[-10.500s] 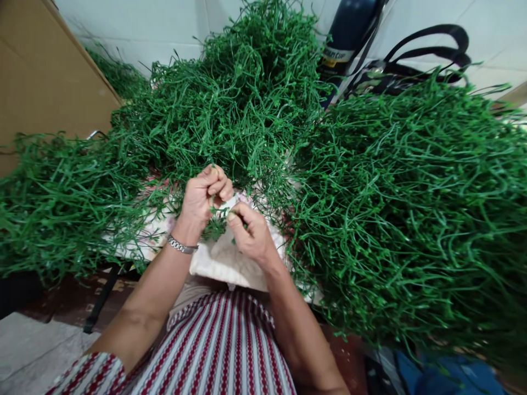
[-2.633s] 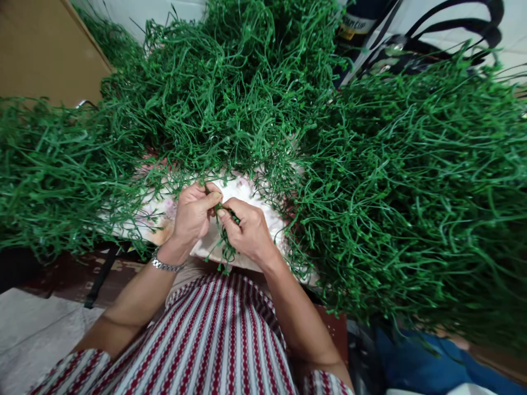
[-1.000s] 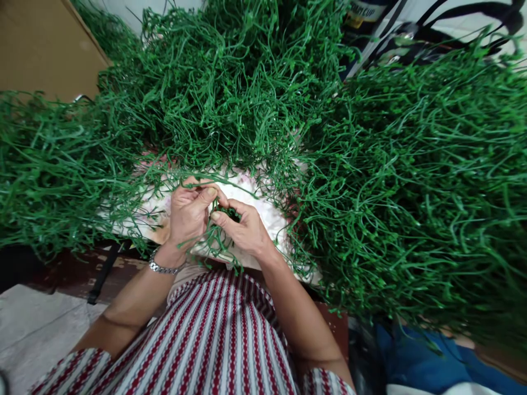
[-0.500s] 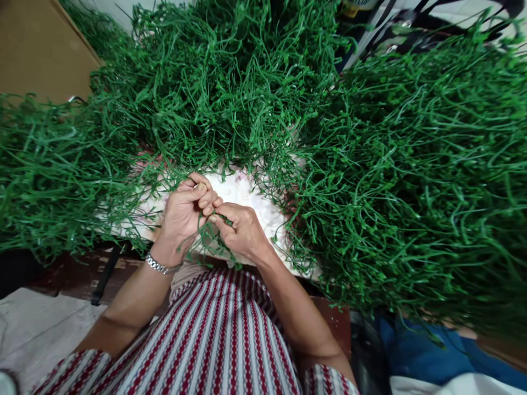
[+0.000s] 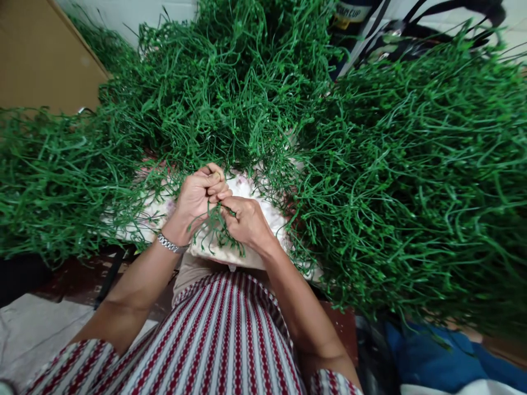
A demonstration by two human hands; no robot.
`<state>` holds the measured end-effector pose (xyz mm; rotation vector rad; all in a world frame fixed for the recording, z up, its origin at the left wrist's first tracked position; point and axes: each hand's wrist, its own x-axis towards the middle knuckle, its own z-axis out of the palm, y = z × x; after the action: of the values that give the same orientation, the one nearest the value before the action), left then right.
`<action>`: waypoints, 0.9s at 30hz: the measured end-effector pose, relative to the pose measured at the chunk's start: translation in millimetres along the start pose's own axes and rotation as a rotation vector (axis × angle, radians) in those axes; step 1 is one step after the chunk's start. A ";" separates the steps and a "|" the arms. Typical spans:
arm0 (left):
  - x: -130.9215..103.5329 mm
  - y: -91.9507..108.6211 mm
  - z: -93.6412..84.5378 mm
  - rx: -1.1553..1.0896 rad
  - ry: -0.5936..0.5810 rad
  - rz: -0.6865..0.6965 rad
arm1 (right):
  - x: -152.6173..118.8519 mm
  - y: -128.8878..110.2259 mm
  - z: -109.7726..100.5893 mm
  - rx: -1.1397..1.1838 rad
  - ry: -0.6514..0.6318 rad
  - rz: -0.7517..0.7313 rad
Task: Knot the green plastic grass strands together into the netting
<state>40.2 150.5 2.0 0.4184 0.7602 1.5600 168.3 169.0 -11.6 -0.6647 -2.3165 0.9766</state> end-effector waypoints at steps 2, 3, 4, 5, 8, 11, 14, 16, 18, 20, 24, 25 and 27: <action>7.0 0.5 3.2 -0.006 -0.006 -0.024 | 2.1 3.0 -0.8 -0.044 0.011 0.022; 9.7 0.6 4.2 -0.007 -0.010 -0.038 | 2.6 4.0 -0.4 -0.060 0.014 0.028; 11.7 0.7 4.7 -0.005 -0.013 -0.050 | 2.7 4.7 0.4 -0.071 0.014 0.028; 13.3 0.7 4.6 0.001 -0.018 -0.059 | 2.5 4.7 1.3 -0.077 0.008 0.023; 15.6 1.0 1.5 0.051 -0.048 -0.077 | 1.9 2.9 1.1 -0.088 -0.043 -0.014; 16.1 1.2 -2.8 0.082 -0.062 -0.048 | 2.9 2.4 -9.4 -0.121 -0.042 -0.016; 15.9 1.1 -6.0 0.081 -0.087 0.079 | 4.6 5.6 -24.4 -0.265 0.026 0.021; 15.4 0.4 -7.2 0.102 -0.101 0.173 | 4.7 7.8 -30.5 -0.276 0.108 0.033; 14.9 -1.1 -7.6 0.131 -0.091 0.259 | 4.0 8.0 -31.6 -0.152 0.170 0.069; 14.2 -3.4 -7.4 0.161 -0.061 0.344 | 3.4 5.7 -28.3 -0.007 0.164 0.132; 11.8 -8.9 -6.0 0.259 0.032 0.506 | 3.5 -1.6 -13.3 0.137 0.040 0.205; 10.9 -10.3 -5.6 0.293 0.057 0.550 | 3.7 -2.6 -9.0 0.156 0.010 0.215; 8.9 -12.6 -4.9 0.371 0.098 0.628 | 3.7 -3.0 -1.5 0.167 -0.027 0.244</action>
<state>44.9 158.0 -11.5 0.9251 1.0652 2.0321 165.9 170.1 -7.5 -0.8833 -2.1815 1.2796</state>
